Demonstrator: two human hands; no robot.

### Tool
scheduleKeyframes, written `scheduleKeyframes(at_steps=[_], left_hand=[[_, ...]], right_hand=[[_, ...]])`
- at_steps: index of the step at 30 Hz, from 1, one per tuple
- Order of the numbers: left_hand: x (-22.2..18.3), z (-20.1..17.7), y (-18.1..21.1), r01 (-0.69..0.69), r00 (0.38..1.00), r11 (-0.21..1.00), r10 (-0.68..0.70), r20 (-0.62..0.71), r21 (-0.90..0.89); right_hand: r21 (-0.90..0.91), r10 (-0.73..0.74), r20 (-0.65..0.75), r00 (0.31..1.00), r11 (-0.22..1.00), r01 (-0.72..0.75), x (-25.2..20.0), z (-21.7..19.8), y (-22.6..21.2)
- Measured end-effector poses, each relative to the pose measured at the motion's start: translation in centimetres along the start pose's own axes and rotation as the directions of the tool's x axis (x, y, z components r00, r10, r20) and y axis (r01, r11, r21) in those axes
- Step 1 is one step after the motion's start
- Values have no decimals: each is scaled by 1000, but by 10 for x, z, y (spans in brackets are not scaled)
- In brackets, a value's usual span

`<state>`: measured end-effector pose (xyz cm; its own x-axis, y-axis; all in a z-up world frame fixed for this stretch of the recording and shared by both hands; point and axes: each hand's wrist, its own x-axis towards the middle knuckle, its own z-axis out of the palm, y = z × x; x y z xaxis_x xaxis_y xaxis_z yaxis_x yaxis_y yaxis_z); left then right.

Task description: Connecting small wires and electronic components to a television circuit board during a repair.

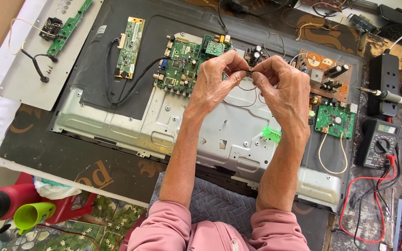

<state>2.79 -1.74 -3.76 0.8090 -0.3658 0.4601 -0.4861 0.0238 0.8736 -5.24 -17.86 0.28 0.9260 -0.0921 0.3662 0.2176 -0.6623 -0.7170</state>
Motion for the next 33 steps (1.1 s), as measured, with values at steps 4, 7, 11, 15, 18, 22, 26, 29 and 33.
scheduleKeyframes(at_steps=[4, 7, 11, 15, 18, 22, 26, 29, 33], left_hand=[[-1, -2, -1, -3, 1000, 1000, 3, 4, 1], [-2, -3, -3, 32, 998, 999, -31, 46, -13], [-1, -5, 0, 50, 996, 999, -49, 68, -2], [0, -3, -3, 65, 994, 998, -66, 91, 11], [-2, -5, -2, 53, 993, 999, -53, 105, 7], [0, -5, 3, 42, 995, 999, -41, 86, -14], [-2, -10, 18, 79, 988, 996, -85, 132, 48], [-4, -11, 19, 35, 991, 999, -39, 129, 31], [-3, -13, 18, -22, 993, 999, 18, 120, 27]], right_hand=[[-18, -13, 4, 1000, 1000, 13, 1, 1, 3], [-26, -20, 4, 1000, 999, 20, 1, 1, 4], [-40, -36, 6, 999, 999, 36, 2, 2, 4], [-65, -45, 14, 999, 997, 46, 3, 1, 3], [-56, -43, 12, 999, 997, 43, 2, 2, 3], [-53, -47, 26, 999, 997, 48, 2, 3, -4], [-157, 18, 39, 999, 987, -12, 2, 4, -21], [-128, 36, 53, 998, 991, -29, 0, 4, -22], [-111, 56, 65, 996, 993, -48, 2, 5, -21]])
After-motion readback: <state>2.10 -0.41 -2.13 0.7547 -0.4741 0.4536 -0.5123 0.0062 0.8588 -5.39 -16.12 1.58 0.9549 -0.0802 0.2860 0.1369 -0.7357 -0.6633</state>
